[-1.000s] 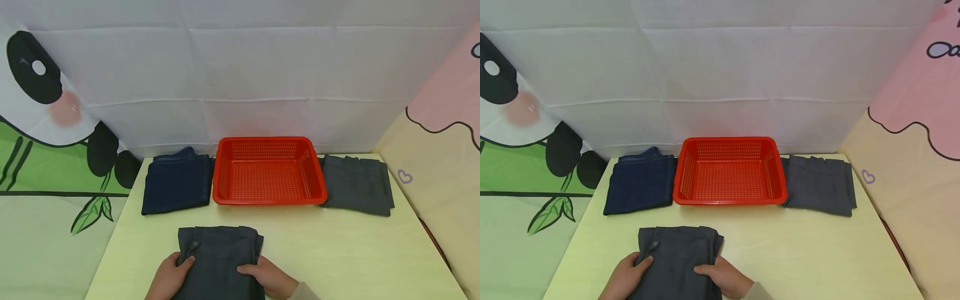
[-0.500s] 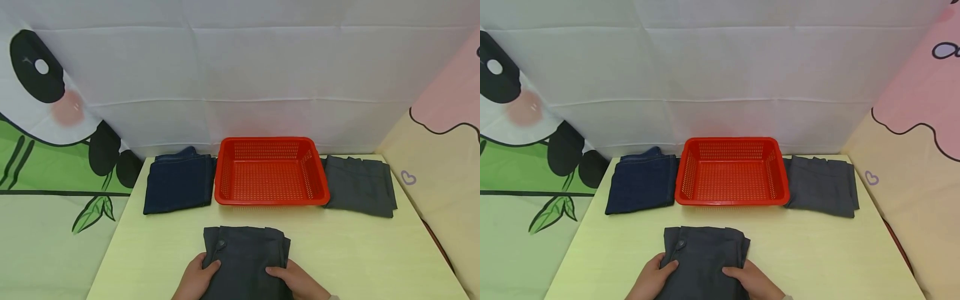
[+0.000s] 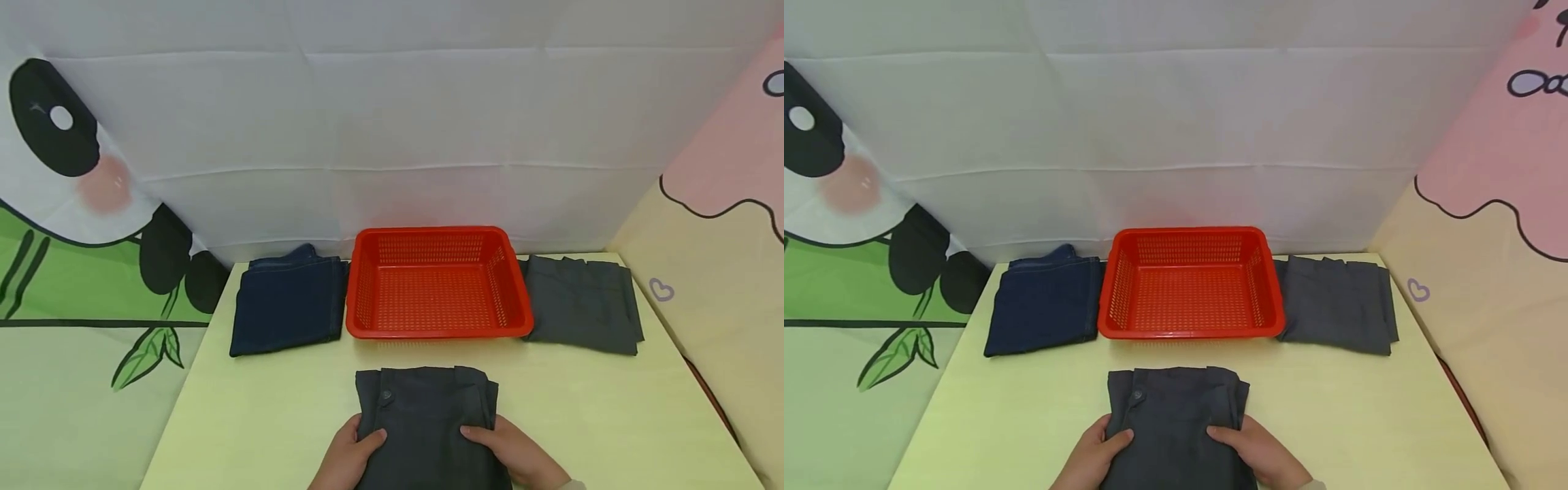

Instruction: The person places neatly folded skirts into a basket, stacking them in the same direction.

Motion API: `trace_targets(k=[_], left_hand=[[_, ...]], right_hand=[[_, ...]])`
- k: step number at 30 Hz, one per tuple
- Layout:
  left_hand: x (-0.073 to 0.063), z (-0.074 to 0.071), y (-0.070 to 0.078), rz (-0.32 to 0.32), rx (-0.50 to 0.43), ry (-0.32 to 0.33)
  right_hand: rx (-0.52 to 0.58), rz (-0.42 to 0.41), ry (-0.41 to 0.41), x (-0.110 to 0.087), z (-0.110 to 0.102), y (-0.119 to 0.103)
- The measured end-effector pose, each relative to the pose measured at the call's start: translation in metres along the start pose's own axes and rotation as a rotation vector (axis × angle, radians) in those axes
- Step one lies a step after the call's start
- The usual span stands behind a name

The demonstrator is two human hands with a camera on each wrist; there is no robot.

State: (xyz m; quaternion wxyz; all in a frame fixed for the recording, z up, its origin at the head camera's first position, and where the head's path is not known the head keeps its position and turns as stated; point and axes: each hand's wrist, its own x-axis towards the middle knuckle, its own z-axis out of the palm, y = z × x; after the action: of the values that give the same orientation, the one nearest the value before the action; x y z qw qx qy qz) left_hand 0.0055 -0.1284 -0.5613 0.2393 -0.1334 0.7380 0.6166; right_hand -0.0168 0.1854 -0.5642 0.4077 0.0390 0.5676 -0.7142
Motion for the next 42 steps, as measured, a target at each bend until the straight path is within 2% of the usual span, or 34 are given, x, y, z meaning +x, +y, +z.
trace_targets(k=[5,8,11,14,17,22,25,31,38,42], left_hand=[[0.007,0.015,0.003,0.017,-0.101,-0.073],[0.011,0.019,0.004,0.035,-0.080,-0.071],[0.012,0.018,0.006,0.018,-0.040,-0.056],[0.012,0.015,0.008,0.000,-0.048,-0.067],[0.011,0.016,0.009,0.009,-0.065,-0.097],[0.006,0.018,0.010,0.023,-0.085,-0.135],[0.004,0.018,0.013,0.038,-0.114,-0.137],[-0.006,0.012,0.032,0.064,-0.145,-0.152],[-0.019,0.015,0.056,0.080,-0.260,-0.184],[-0.020,0.015,0.066,0.092,-0.244,-0.182]], right_hand=[[-0.055,-0.009,0.066,-0.009,-0.013,-0.005],[-0.079,-0.024,0.088,-0.010,-0.017,-0.006],[-0.101,-0.038,0.099,-0.007,-0.015,-0.004],[-0.122,-0.048,0.136,-0.005,-0.012,-0.002],[-0.083,-0.045,0.160,-0.006,-0.010,-0.001],[0.051,-0.052,0.149,-0.009,-0.004,-0.002],[0.067,-0.073,0.156,-0.011,0.000,-0.008],[0.063,-0.095,0.143,-0.024,0.004,-0.029],[0.081,-0.102,0.143,-0.040,0.005,-0.050],[0.042,-0.121,0.143,-0.044,0.005,-0.066]])
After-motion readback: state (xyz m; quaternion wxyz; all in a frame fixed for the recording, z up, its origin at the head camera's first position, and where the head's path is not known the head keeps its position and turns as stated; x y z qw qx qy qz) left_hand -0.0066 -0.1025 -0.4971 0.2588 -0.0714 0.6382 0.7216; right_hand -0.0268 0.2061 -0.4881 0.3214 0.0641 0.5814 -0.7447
